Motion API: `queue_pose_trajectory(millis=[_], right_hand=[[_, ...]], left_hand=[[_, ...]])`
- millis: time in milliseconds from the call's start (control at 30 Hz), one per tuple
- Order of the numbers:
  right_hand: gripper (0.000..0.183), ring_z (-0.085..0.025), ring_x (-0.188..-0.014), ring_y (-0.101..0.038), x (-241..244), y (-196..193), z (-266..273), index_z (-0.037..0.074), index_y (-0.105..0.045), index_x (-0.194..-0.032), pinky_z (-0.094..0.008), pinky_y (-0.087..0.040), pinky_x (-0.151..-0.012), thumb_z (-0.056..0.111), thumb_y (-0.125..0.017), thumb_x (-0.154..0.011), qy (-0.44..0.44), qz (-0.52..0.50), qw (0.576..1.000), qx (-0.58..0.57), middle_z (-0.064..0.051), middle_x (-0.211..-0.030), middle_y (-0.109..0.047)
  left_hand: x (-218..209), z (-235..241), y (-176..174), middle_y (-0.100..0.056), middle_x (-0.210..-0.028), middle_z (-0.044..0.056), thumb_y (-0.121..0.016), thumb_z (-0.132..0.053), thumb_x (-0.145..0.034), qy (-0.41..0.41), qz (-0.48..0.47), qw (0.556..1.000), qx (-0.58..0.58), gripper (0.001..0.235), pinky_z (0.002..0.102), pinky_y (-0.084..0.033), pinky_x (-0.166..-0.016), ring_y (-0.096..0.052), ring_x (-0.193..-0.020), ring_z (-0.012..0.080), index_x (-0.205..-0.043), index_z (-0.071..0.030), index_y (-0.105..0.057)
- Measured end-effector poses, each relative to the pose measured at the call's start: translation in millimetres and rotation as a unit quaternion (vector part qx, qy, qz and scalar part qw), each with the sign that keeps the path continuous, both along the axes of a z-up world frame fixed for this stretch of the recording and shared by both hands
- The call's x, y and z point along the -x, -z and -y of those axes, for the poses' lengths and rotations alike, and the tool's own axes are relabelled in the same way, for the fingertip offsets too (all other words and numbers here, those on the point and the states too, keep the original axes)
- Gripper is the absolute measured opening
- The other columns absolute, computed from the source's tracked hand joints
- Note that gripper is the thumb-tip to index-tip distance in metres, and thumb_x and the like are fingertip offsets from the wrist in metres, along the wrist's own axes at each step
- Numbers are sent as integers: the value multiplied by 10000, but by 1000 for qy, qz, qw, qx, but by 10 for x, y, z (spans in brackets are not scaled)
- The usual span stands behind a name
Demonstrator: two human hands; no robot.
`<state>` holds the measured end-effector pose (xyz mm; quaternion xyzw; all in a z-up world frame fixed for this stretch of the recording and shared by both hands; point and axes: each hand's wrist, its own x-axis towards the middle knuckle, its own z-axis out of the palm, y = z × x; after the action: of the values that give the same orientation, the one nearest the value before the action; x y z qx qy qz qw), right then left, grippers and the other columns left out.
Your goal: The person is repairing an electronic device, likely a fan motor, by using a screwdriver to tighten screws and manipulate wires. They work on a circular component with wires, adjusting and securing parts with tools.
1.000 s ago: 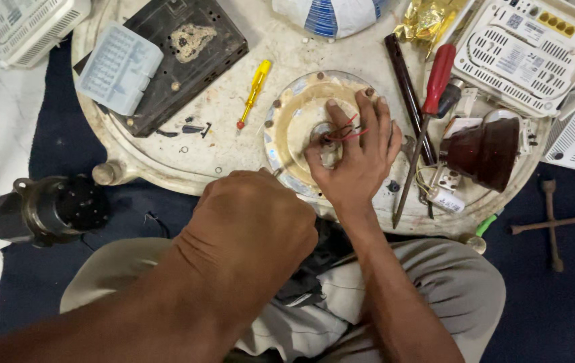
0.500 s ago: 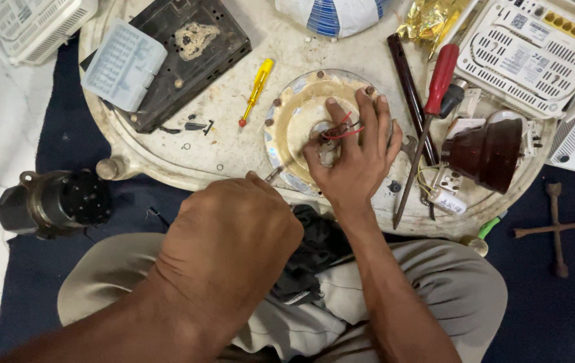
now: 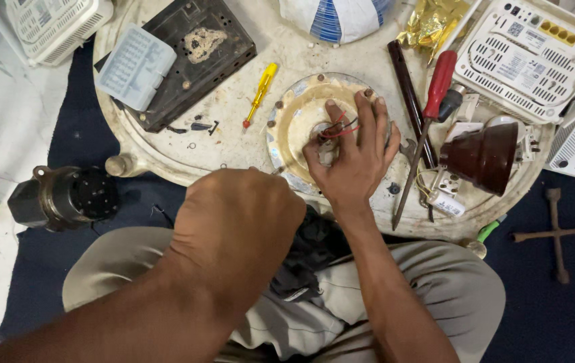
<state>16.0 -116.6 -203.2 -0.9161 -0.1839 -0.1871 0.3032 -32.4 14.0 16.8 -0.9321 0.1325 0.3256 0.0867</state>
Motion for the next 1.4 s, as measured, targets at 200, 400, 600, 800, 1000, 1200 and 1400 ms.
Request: queue_pose_trajectory(millis=[200, 400, 600, 800, 1000, 1200, 1400], right_hand=[[572, -406, -1463, -421, 78, -16, -12, 227, -675, -1382, -595, -266, -1179, 309, -810, -832, 32, -8, 999, 9, -132, -1527, -513], [554, -404, -1460, -432, 64, -24, -18, 234, -660, -1394, -593, -280, -1175, 307, -795, -862, 30, 3, 999, 9, -135, -1518, -521], [522, -399, -1477, -427, 46, 15, 21, 230, -669, -1390, -602, -275, -1198, 279, -778, -882, 26, -8, 1000, 3, -122, -1527, -530], [525, -419, -1514, -381, 45, 20, 51, 172, -645, -1387, -609, -253, -1186, 358, -821, -929, 37, -34, 999, -1, -140, -1533, -532], [698, -454, -1514, -341, 3, 53, 159, 37, -583, -1410, -594, -279, -1186, 427, -793, -871, 4, -51, 998, -30, -180, -1461, -553], [625, -464, -1509, -349, -14, 33, 158, 77, -624, -1366, -600, -277, -1194, 483, -791, -921, 7, -24, 999, 25, -207, -1465, -528], [582, -445, -1481, -362, -20, -66, 176, 177, -685, -1341, -581, -289, -1188, 564, -686, -906, -25, -29, 999, 22, -152, -1543, -491]], left_hand=[[-54, -59, -28, -744, -933, 106, -667, -123, -875, -158, -75, 984, -30, 91, 447, -613, -643, -745, -879, 303, -893, -125, -755], [-170, -267, -91, -718, -981, 180, -637, -209, -919, -272, -4, 962, 1, 152, 459, -593, -771, -721, -931, 378, -962, -101, -734], [-311, -210, -139, -730, -956, 216, -657, -163, -863, -334, -27, 941, 54, 188, 429, -594, -806, -730, -928, 366, -973, -15, -697], [-344, 163, -113, -669, -1128, 203, -748, -249, -845, -250, -132, 957, 67, 603, 367, -590, -820, -697, -1060, 320, -1299, 30, -465], [31, 53, -134, -616, -1101, 172, -730, -142, -743, -71, 128, 966, 215, 389, 392, -582, -680, -613, -1013, 308, -1086, 27, -656], [-23, -415, -60, -676, -997, 119, -757, -85, -863, 89, 181, 885, 419, 280, 377, -577, -718, -650, -1038, 261, -1131, -13, -720], [-179, -432, 49, -709, -1073, 170, -769, -109, -777, 97, 325, 746, 573, 215, 423, -573, -820, -681, -1013, 313, -965, -8, -737]])
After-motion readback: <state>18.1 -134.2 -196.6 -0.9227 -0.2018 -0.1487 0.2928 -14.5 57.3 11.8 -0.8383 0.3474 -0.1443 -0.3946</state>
